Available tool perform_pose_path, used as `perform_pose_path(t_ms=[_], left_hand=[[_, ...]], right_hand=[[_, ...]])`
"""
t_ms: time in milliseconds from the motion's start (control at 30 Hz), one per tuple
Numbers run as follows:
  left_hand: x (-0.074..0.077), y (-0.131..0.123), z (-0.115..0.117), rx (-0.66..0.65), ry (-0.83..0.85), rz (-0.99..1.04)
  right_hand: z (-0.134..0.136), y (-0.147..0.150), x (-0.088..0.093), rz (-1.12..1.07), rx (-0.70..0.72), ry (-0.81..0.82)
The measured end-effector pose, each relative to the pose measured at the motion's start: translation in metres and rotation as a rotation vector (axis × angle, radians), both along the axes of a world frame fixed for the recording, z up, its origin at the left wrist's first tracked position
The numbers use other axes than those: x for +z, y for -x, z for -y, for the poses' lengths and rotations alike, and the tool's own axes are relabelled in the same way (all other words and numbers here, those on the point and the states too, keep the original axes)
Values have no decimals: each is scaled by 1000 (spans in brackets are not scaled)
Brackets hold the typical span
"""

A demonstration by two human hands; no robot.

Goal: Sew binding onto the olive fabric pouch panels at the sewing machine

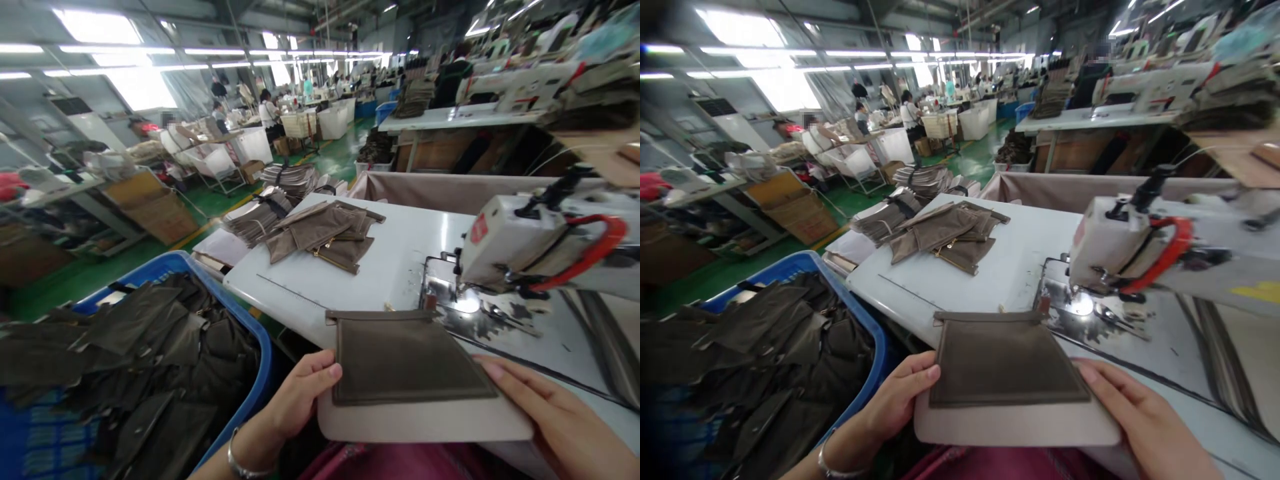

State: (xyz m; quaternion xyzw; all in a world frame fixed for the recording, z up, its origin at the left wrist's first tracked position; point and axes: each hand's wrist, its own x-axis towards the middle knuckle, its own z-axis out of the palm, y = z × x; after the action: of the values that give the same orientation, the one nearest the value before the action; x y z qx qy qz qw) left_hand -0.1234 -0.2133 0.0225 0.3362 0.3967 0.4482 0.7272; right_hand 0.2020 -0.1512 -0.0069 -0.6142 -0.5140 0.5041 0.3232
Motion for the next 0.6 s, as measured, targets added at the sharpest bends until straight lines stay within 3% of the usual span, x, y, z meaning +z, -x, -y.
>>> perform_pose_path(t_ms=[67, 100, 167, 267, 333, 433, 600], left_hand=[[-1, -1, 1, 0, -17, -77], [-3, -2, 2, 15, -24, -134], [-6, -3, 2, 81, -19, -284], [-10, -7, 4, 163, -14, -508], [-10, -8, 7, 205, -36, -566], [-11, -4, 12, 214, -56, -538], [-8, 8, 20, 132, -47, -492]], right_hand=[[14, 8, 14, -216, 21, 259], [21, 13, 21, -248, 8, 299], [34, 23, 30, -214, -44, 209], [49, 30, 41, 3, -96, -87], [56, 30, 47, 110, -114, -180], [63, 29, 56, 71, -104, -168], [79, 27, 66, -261, -30, 26]])
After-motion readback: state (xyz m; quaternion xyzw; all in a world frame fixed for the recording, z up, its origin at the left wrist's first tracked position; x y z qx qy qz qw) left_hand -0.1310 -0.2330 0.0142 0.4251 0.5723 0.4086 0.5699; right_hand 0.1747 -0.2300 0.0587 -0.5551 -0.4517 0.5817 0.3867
